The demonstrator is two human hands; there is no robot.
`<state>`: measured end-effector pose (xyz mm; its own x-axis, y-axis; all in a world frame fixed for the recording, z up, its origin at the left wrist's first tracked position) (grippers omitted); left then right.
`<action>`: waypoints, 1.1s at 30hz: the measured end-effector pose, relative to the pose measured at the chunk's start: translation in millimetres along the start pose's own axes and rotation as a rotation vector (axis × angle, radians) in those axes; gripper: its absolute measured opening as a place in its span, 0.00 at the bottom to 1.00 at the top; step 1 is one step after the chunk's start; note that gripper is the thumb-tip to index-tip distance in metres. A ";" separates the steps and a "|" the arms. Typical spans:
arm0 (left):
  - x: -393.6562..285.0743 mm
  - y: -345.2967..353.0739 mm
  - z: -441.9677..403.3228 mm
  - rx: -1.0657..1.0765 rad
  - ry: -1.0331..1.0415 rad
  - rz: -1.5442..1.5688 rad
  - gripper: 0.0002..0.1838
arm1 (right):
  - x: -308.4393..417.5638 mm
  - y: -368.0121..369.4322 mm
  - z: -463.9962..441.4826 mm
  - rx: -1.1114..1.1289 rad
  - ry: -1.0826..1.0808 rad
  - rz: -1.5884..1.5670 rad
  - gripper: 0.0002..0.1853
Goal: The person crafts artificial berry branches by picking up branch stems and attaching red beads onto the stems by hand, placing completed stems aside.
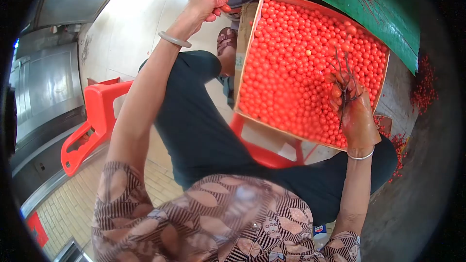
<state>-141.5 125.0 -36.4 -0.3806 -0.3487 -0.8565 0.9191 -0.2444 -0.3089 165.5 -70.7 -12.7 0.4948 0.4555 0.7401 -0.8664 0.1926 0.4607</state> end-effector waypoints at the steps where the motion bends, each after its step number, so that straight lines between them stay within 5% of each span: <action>1: -0.2 -1.9 0.1 -0.003 0.005 0.023 0.07 | -1.3 -2.7 -0.4 -0.008 0.003 0.003 0.19; 20: 11.6 -12.9 7.3 -0.060 -0.047 -0.030 0.07 | 11.9 1.4 7.2 0.087 -0.169 -0.082 0.17; 24: 8.4 -8.0 18.2 -0.055 -0.068 -0.030 0.06 | 18.8 -7.3 7.5 0.000 -0.065 -0.119 0.15; 33: 35.1 -6.0 -10.1 -0.123 -0.183 0.027 0.05 | 15.1 -1.7 6.2 0.023 -0.062 -0.019 0.28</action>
<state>-159.3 123.3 -68.7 -0.3572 -0.5144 -0.7796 0.9306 -0.1247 -0.3441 174.8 -69.6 0.7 0.5152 0.3969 0.7597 -0.8553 0.1807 0.4857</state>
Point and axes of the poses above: each hand's wrist, its own z-axis away from the middle knuckle, its own y-axis out of the palm, x = y × z, the point moved 2 cm from there along -z, towards the middle knuckle, and after that the axes turned 1 degree about -y, right-handed, at the moved point
